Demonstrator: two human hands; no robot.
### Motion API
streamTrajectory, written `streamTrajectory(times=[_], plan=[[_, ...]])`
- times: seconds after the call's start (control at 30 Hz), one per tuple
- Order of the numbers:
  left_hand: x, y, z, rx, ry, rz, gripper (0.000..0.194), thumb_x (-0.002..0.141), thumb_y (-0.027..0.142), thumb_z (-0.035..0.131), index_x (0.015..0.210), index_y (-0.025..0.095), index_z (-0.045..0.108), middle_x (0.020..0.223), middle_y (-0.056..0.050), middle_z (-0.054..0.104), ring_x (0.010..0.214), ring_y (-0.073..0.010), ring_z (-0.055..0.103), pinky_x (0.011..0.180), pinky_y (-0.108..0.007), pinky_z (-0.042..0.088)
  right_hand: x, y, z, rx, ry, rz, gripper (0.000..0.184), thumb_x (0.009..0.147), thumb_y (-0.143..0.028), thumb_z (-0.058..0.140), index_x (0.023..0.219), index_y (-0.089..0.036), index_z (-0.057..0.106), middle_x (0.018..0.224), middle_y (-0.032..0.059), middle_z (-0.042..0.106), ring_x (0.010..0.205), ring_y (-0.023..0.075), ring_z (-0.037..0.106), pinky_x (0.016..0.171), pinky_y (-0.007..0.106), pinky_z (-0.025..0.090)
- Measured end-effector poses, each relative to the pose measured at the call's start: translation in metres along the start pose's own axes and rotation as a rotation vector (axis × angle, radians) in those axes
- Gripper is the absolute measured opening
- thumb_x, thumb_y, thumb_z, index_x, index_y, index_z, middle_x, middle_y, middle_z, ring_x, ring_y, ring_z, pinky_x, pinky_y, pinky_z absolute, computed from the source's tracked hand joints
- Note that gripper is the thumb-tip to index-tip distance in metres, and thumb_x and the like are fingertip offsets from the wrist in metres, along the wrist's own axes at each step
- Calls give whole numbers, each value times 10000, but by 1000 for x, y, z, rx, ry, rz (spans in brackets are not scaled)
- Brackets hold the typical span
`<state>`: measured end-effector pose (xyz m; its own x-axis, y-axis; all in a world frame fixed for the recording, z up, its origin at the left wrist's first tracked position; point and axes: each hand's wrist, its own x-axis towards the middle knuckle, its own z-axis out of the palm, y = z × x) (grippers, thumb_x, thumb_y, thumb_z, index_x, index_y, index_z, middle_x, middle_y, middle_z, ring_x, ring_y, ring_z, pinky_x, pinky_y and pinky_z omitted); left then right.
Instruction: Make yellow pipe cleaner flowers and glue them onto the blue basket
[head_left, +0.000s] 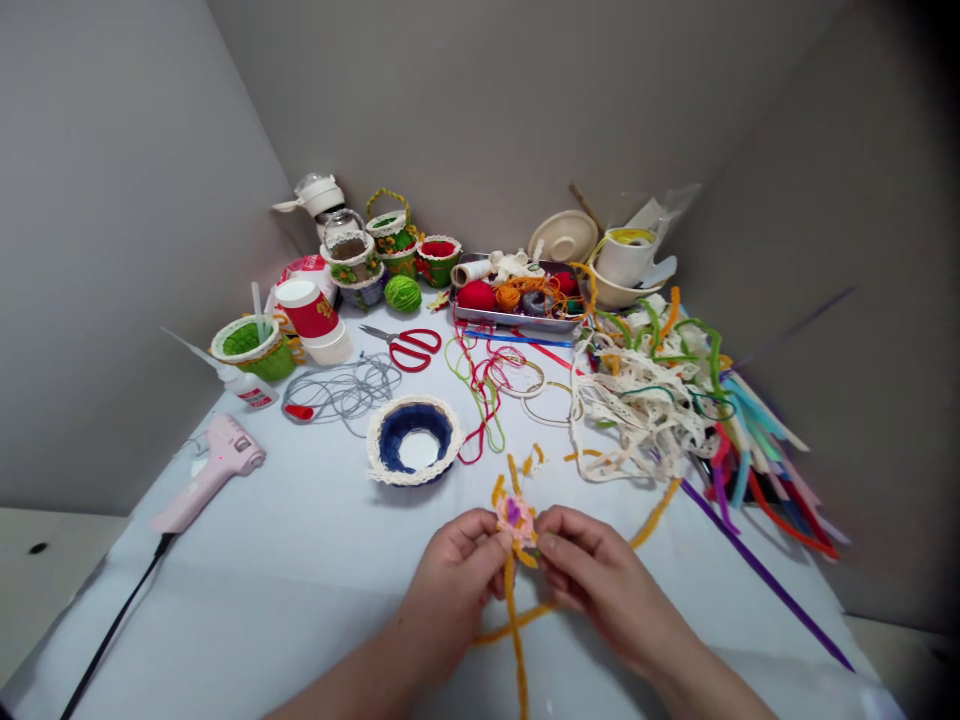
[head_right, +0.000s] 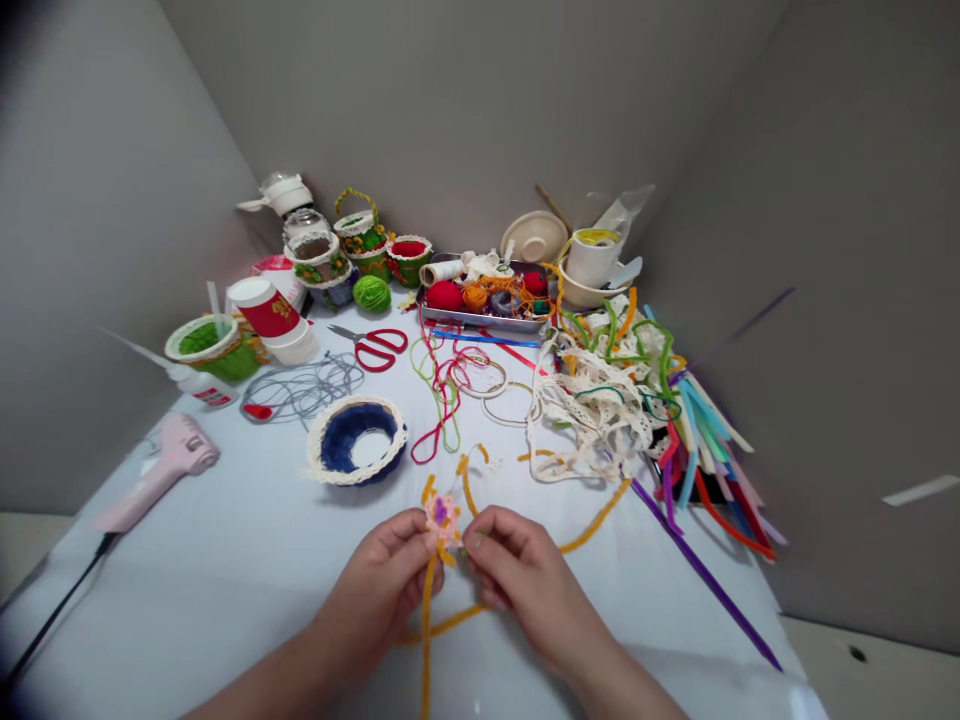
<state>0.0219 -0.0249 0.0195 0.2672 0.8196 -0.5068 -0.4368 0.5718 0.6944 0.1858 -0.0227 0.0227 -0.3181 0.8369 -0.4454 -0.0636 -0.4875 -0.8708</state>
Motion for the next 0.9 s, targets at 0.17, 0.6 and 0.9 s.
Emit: streamTrajectory(times=[0.17,0.6,0.9], plan=[[2,-5,1,-36,80,60,224,736,338,712,717,162,575,592,36,540,551,-79,436,563,-208,349,-4,-2,8,-220,-180,-74,250,863,-381,584,749,-164,540,660,-27,461,611,98,383,563,215,307],[-4,6,11,-145,-10,-24,255,678,285,787,791,139,612,741,-23,631,683,-117,571,678,-250,475,-8,-7,7,-411,22,-241,294,890,-375,499,669,-181,501,612,-30,417,588,118,381,548,233,315],[-3,7,9,-125,38,-64,251,609,200,818,767,141,632,647,30,567,562,-60,495,576,-191,408,-5,-4,1,-107,23,-117,328,869,-409,561,650,-170,513,559,-43,417,541,96,343,516,226,255]])
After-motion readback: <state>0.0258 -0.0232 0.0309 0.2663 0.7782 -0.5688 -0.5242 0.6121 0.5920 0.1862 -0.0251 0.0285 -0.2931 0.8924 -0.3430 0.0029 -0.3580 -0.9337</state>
